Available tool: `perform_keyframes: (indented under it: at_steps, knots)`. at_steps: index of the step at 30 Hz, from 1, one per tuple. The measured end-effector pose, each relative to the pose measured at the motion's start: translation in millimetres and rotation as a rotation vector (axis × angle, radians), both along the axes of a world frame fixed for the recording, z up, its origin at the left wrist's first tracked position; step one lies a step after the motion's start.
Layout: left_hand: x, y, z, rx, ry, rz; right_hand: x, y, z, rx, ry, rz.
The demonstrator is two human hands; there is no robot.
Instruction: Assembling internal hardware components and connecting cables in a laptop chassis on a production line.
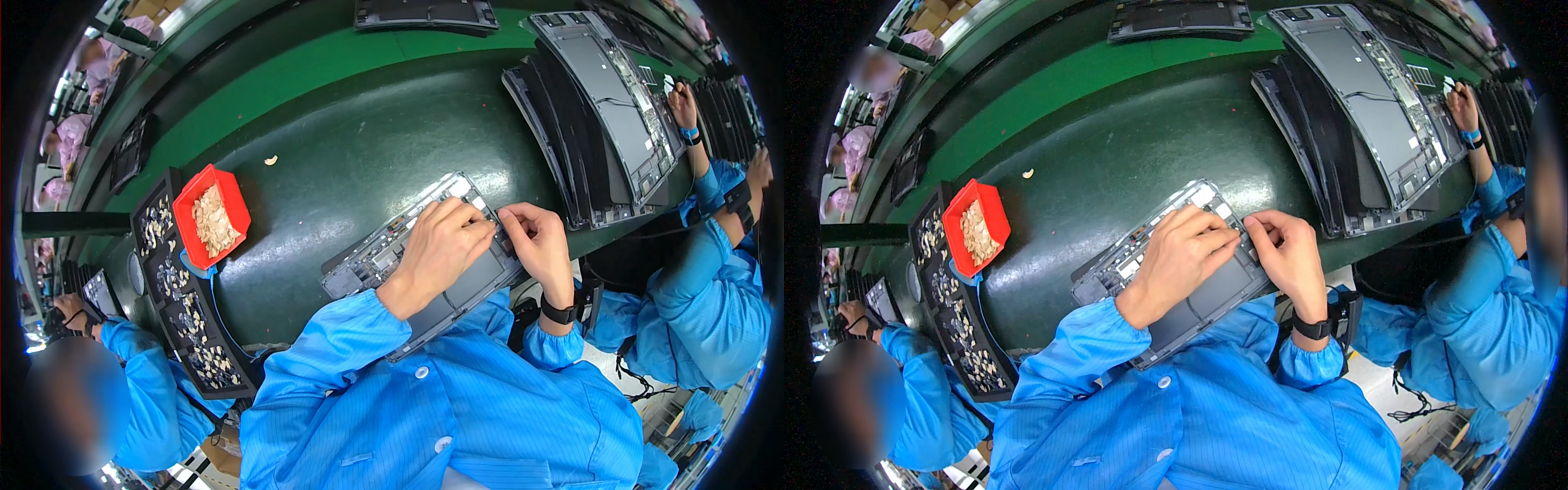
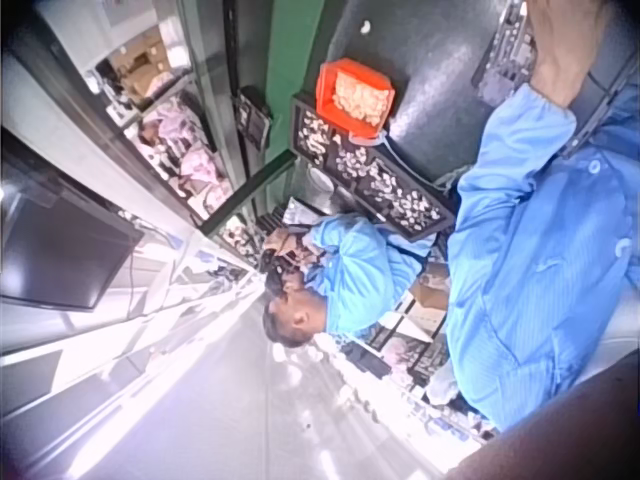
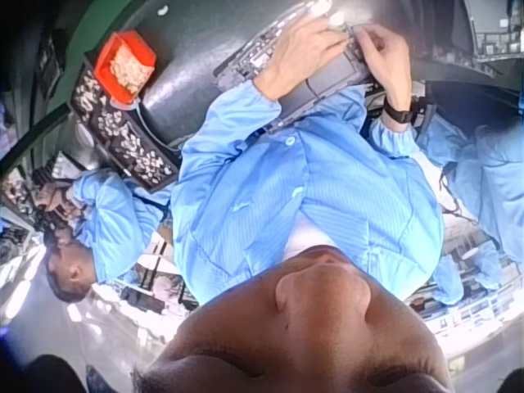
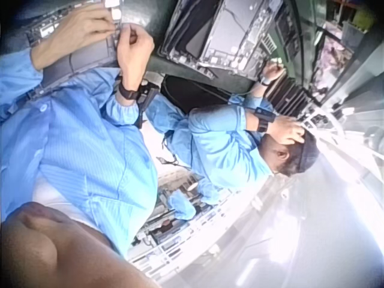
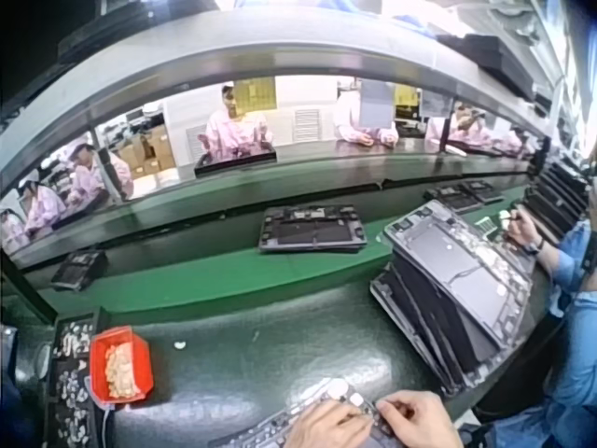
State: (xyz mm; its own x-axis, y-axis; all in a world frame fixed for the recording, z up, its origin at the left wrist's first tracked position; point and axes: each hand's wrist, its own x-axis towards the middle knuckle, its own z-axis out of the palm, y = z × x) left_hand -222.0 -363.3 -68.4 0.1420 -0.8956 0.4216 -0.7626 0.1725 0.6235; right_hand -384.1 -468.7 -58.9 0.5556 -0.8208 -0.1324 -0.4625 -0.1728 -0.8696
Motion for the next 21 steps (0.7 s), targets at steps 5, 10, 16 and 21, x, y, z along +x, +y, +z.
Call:
perform_keyframes:
  at_steps: [5, 10, 16, 21]
  knots:
    - [-1, 2, 0, 0.022, -0.020, 0.009, -2, 0, 0, -0.039, 0.021, 0.038]
    - [-9, 9, 9, 0.141, -0.093, 0.019, -4, -1, 1, 0.006, 0.025, 0.031]
    - [-33, 31, 28, 0.416, -0.383, -0.026, 9, 9, 18, -0.152, 0.153, 0.034]
    - [-52, 51, 5, 0.367, -0.324, 0.046, 18, 28, 4, -0.480, 0.168, 0.077]
